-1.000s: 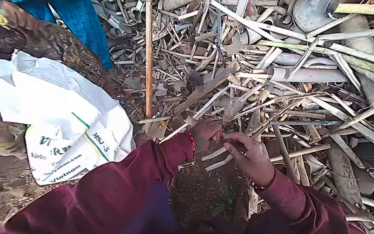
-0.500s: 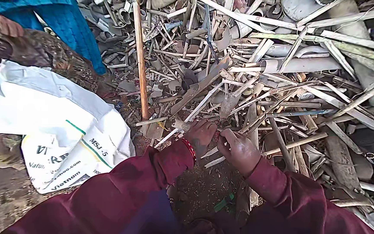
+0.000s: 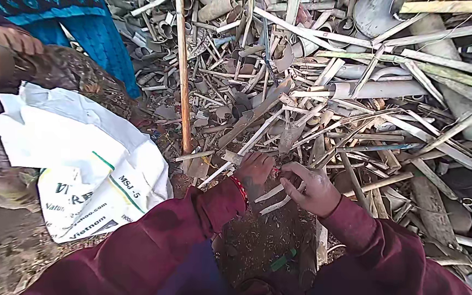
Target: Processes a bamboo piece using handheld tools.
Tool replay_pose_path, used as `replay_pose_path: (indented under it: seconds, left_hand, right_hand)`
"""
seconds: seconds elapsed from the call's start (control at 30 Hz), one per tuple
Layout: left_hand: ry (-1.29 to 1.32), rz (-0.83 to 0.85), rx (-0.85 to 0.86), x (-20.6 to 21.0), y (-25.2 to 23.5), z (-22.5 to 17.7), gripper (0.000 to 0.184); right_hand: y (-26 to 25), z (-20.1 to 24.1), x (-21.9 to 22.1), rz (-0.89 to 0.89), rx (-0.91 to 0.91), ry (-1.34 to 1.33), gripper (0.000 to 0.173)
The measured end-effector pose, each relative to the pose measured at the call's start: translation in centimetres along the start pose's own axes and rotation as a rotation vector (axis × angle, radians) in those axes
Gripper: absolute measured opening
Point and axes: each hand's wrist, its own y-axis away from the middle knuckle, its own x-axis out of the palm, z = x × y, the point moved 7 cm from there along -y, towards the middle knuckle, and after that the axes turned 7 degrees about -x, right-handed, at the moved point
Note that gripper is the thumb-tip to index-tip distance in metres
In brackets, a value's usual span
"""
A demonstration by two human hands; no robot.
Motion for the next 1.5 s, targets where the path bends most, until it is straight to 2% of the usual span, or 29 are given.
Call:
replay_pose_path:
  seconds: [0.1,0.23,0.33,0.4,0.47,0.53,0.6,0.67,0.73,0.83,0.93,1.1,1.2,1.5]
  left_hand:
    - [-0.084,-0.021,0.006,0.3,-0.1,-0.2,0.027]
    - [-0.149,-0.119,0.055,0.3,0.0,-0.7,0.02]
    - [-0.177,-0.084,0.058,0.3,0.2,-0.8,0.022]
    - [-0.175,-0.141,0.088,0.4,0.4,-0.9,0.02]
    - [-0.149,-0.215,0.089,0.2,0.6,-1.0,0.015]
    - [-0.141,-0.306,0.132,-0.2,0.9,-1.1,0.013]
    - [-0.251,-0.586,0.334,-0.6,1.7,-1.7,0.011]
    - [-0.394,-0.876,0.54,-0.5,2.4,-2.2,0.017]
    - [-0.396,-0.994,0.649,-0.3,2.5,-2.5,0.018]
    - [-0.082,-0.945,0.575,-0.7,2.1,-1.8,0.01]
    - [0.047,-0.854,0.404,-2.7,1.7,-0.9,0.028]
    - [0.26,-0.659,0.302,-4.5,2.5,-0.3,0.02]
    - [0.263,-0.666,0.305,-4.5,3.0,-0.5,0.025]
    - [0.088,-0.808,0.297,-4.4,3.1,-1.1,0.016]
  right_hand:
    - [0.0,0.7,0.7,0.062,0.043,0.11,0.037]
    - [-0.2,1.9,1.1,0.078,0.039,0.214,0.036]
    - [-0.2,1.6,1.3,0.146,0.051,0.13,0.035]
    - [-0.1,0.9,1.1,0.154,0.034,0.042,0.033]
    - [0.0,0.1,0.8,0.097,0.086,-0.129,0.032]
    - [0.2,-1.1,0.9,0.04,0.31,-0.511,0.032]
    - [0.3,-1.8,1.3,-0.071,0.535,-0.902,0.03]
    - [0.2,-1.6,1.8,-0.079,0.64,-1.1,0.025]
    - [0.1,-1.2,2.3,-0.05,0.669,-1.215,0.021]
    - [-0.2,-0.7,2.4,-0.093,0.703,-1.312,0.024]
    - [-0.5,-0.3,1.7,-0.248,0.715,-1.324,0.018]
    - [-0.7,-0.5,-0.2,-0.387,0.547,-1.089,0.029]
    - [-0.6,-1.1,-0.5,-0.427,0.487,-0.998,0.032]
    - [-0.6,-1.1,-0.8,-0.488,0.425,-0.902,0.036]
